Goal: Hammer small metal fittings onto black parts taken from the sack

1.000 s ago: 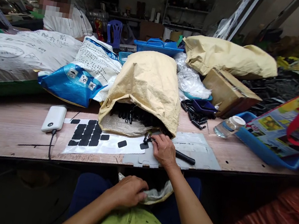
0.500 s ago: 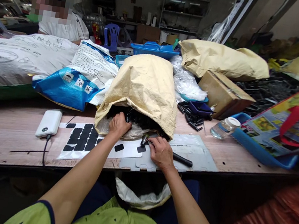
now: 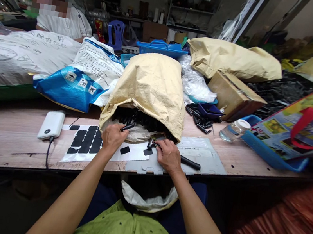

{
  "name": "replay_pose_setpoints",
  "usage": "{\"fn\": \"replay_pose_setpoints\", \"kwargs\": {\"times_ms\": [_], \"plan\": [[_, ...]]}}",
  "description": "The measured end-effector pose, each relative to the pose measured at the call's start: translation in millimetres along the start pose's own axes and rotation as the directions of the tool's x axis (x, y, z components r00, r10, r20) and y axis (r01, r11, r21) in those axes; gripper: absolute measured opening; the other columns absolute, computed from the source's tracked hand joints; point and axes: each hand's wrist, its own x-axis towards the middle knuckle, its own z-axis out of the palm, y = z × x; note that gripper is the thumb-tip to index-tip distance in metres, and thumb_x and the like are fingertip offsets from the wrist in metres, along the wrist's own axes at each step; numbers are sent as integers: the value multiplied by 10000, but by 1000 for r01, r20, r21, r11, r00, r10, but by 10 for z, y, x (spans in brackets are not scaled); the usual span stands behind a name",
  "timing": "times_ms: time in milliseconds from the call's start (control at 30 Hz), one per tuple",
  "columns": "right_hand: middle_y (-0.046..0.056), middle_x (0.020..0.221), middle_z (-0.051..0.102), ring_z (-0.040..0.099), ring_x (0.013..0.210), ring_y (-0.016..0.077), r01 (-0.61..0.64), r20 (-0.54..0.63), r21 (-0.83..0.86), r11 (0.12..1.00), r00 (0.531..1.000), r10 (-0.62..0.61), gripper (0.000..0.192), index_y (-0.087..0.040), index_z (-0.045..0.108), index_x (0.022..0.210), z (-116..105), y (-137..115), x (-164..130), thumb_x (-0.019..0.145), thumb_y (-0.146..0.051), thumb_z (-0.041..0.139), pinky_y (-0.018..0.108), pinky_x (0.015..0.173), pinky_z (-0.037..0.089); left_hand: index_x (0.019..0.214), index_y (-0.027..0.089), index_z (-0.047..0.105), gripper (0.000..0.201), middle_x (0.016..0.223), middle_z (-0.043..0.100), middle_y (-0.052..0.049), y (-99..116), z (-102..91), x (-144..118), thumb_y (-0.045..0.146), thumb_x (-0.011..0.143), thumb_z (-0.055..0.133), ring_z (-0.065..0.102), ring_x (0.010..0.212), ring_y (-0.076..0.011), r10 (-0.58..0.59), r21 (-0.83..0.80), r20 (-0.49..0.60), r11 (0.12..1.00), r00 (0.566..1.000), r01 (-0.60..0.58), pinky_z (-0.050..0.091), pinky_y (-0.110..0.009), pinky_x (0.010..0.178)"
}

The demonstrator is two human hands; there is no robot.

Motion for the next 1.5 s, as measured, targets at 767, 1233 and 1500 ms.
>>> {"fn": "replay_pose_setpoints", "kwargs": {"times_ms": [767,1233,1500], "plan": [[63,1017,659,546,938,227,-8,21,1,1000,1000,8,196,-242,695,1117,-4,15,35,947,-258,600,328,865,428,953,256,758,209,973,714,-29,-121,245,-532,372,783,793,557,1020,-251,453,-348,237,865,859,-360,390,-371,918],[61,968,688,643,913,197,63,-2,363,930,998,-67,257,-215,687,1170,-238,-480,24,977,-225,517,291,824,505,862,229,754,189,876,709,-2,-147,266,-515,225,692,834,574,927,-210,418,-435,184,846,890,-308,419,-330,848],[58,953,669,621,926,193,125,37,247,961,990,-139,259,-233,679,1197,-215,-639,-32,1013,-242,498,277,845,483,760,210,712,154,835,678,-4,-128,251,-508,234,676,839,558,903,-206,407,-395,206,867,890,-304,399,-316,798]]}}
